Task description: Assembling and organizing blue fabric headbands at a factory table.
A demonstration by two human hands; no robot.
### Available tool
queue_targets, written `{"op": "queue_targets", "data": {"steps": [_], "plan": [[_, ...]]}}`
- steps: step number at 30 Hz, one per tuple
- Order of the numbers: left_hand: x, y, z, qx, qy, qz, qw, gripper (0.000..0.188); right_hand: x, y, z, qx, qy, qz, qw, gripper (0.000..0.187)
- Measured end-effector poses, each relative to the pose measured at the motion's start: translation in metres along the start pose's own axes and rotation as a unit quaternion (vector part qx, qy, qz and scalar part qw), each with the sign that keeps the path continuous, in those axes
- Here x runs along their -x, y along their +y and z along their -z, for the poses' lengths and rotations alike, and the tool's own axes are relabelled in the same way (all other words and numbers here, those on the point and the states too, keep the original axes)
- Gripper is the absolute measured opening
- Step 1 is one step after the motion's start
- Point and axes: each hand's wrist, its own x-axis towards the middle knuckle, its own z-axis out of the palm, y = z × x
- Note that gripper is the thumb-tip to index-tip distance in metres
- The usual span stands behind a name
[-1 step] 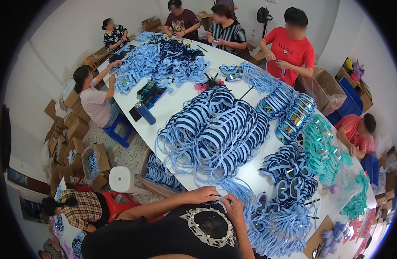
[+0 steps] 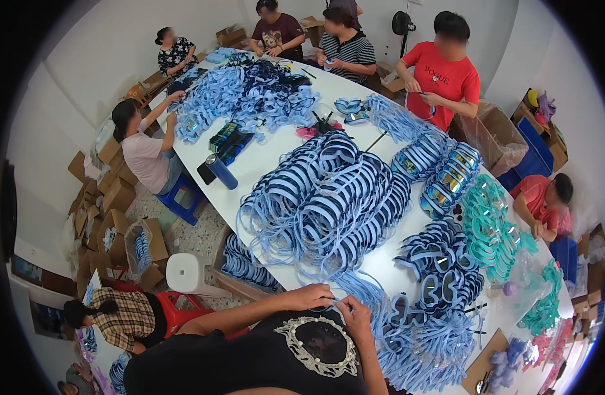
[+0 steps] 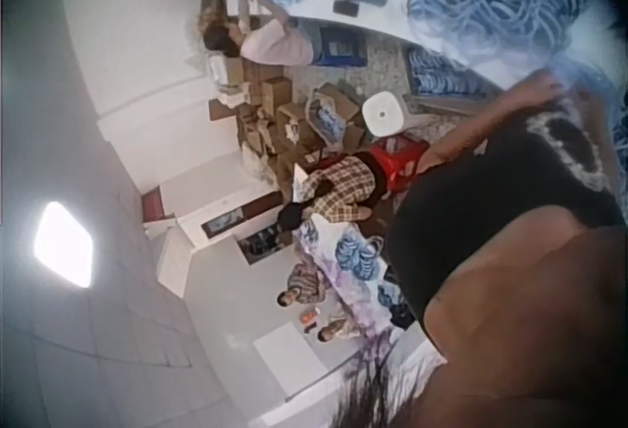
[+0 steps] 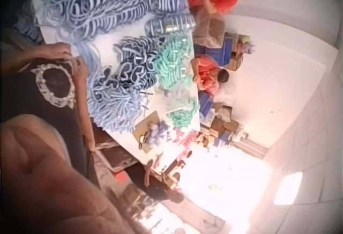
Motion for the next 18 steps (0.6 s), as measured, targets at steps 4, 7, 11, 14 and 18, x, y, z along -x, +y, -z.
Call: {"op": "queue_targets", "data": {"steps": [4,7,11,14,18], "plan": [[0.002,-0.012,-0.007,-0.003,-0.002,-0.004,1.000,0.035,0.000,-0.009,0.000,0.020,-0.018,0.009,1.000,0.016],[0.005,-0.017,-0.015,-0.013,0.032,0.006,0.999,0.036,0.000,-0.008,0.002,0.025,-0.037,-0.013,0.999,0.017],[0.006,-0.016,-0.021,0.007,0.025,0.051,0.998,0.038,0.002,0.007,0.001,0.012,-0.033,-0.017,0.999,0.019],[0.003,-0.013,-0.027,0.008,0.039,0.063,0.997,0.037,0.001,0.000,-0.001,0.024,-0.016,-0.021,0.999,0.022],[-0.004,-0.002,-0.019,0.044,-0.010,0.114,0.992,0.036,-0.007,-0.007,-0.002,0.055,0.009,0.013,0.998,0.028]]}}
